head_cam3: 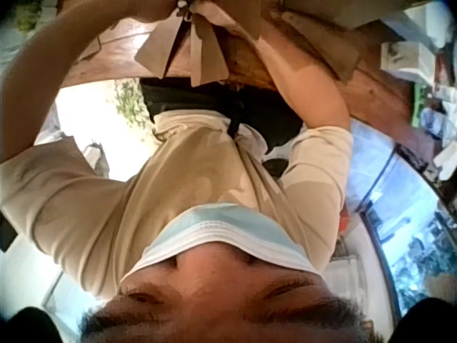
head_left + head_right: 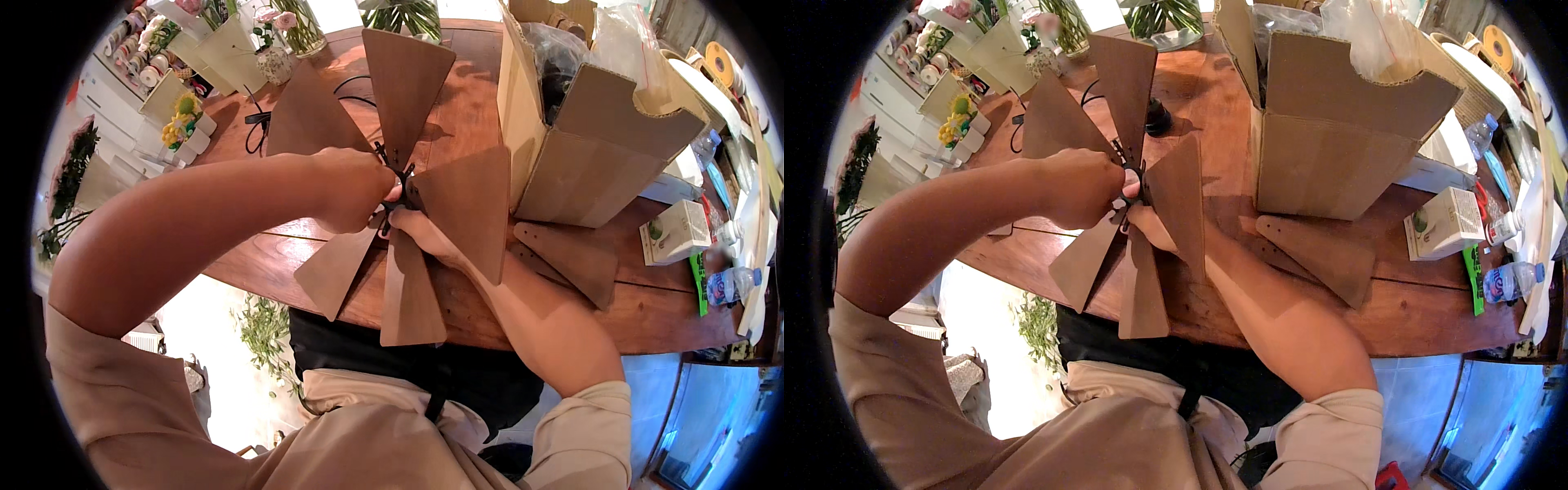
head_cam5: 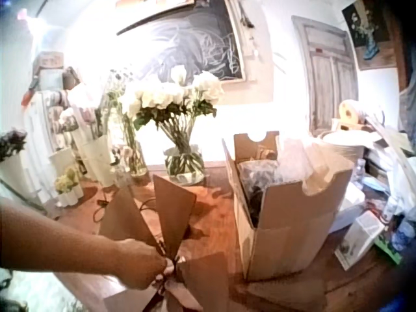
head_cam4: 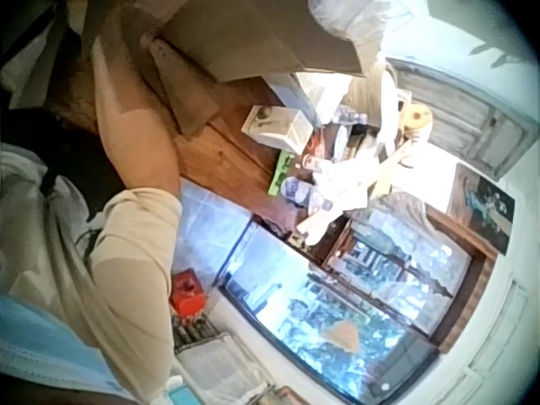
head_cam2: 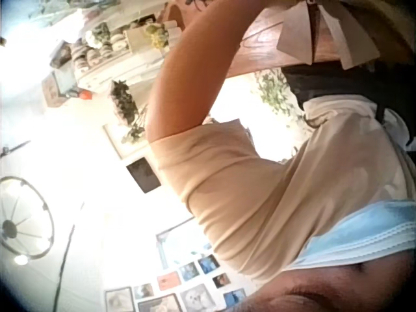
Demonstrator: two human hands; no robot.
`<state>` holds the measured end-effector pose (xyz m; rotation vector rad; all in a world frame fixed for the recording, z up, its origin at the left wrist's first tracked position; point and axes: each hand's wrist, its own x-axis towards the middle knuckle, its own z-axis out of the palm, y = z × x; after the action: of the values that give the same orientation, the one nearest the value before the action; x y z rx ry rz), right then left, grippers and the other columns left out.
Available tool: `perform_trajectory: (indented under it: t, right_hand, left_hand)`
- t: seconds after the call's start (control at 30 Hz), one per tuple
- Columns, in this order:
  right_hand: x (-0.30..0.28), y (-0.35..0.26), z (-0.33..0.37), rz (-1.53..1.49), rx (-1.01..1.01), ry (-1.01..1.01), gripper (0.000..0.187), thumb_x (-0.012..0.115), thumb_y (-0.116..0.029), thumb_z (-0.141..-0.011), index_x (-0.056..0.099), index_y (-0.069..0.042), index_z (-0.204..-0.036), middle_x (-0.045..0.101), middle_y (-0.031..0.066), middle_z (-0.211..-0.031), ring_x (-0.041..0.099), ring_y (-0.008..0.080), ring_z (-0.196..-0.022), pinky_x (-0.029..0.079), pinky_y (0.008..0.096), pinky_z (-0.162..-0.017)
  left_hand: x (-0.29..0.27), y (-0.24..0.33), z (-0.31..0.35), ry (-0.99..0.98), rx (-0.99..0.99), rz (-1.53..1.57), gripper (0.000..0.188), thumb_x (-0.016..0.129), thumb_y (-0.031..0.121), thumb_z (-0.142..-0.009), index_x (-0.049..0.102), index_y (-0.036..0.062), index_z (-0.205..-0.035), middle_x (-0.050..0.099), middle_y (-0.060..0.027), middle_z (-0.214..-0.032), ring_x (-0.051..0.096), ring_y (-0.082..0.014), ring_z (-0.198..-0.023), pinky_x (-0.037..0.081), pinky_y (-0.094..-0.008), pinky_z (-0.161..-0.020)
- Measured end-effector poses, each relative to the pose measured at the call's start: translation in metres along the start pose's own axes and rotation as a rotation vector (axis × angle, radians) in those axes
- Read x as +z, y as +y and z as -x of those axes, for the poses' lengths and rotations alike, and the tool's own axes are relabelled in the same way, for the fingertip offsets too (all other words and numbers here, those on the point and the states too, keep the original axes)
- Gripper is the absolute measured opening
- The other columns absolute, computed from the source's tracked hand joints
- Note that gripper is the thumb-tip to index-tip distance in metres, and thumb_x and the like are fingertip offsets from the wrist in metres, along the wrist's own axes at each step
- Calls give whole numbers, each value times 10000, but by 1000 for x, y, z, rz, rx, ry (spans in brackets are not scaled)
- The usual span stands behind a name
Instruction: The person assembles a small tabletop fan by attaching brown fan blades to a central motor hub. They use a screwdriver to tighten screws securing each blade to the hub, working methodically around the circular assembly. The person handles the fan blades and the motor unit directly, occasionally picking up screws from a small plastic bag.
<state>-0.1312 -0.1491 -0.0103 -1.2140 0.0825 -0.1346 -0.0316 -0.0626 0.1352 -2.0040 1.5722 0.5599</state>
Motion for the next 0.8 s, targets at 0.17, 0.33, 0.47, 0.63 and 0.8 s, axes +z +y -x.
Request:
perform_trajectory:
  t: [0.17, 0.33, 0.47, 0.63, 0.8]
  right_hand:
    - [-8, 21, -11, 100, -114, -74, 205, 511, 7, -897, 631, -32, -1058, 660, 68, -914, 624, 173, -823, 512, 320, -711]
    - [0, -6, 5, 286, -187, -51, 207, 526, 13, -896, 637, -23, -1068, 662, 70, -927, 628, 183, -826, 518, 320, -716]
    - [0, 0, 4, 156, -66, 15, 196, 564, -2, -892, 639, -32, -1071, 659, 67, -970, 620, 178, -863, 508, 320, -746]
    - [-12, 9, -11, 226, -139, -128, 181, 571, -11, -894, 635, -39, -1062, 649, 60, -983, 611, 170, -903, 502, 314, -773]
    - [2, 5, -5, 83, 7, -27, 175, 560, 0, -894, 636, -42, -1045, 645, 56, -964, 613, 154, -844, 505, 297, -724]
  left_hand:
    - [19, 3, 9, 31, 228, -659, 209, 548, 161, -930, 730, 196, -1026, 699, -33, -930, 718, -234, -854, 557, -363, -636]
    - [16, 1, 14, -51, 447, -853, 169, 603, 199, -872, 754, 208, -795, 688, 16, -791, 707, -200, -777, 539, -336, -575]
    - [23, -16, 12, 141, 619, -909, 110, 678, 185, -742, 718, 108, -675, 673, 0, -675, 706, -200, -680, 516, -356, -501]
    - [22, -4, 12, 110, 146, -290, 107, 637, 122, -834, 724, 61, -825, 709, -122, -799, 712, -323, -785, 558, -445, -649]
    - [21, -11, -4, -138, -97, 181, 314, 619, 120, -865, 611, 15, -1161, 696, -218, -993, 684, -395, -957, 541, -444, -778]
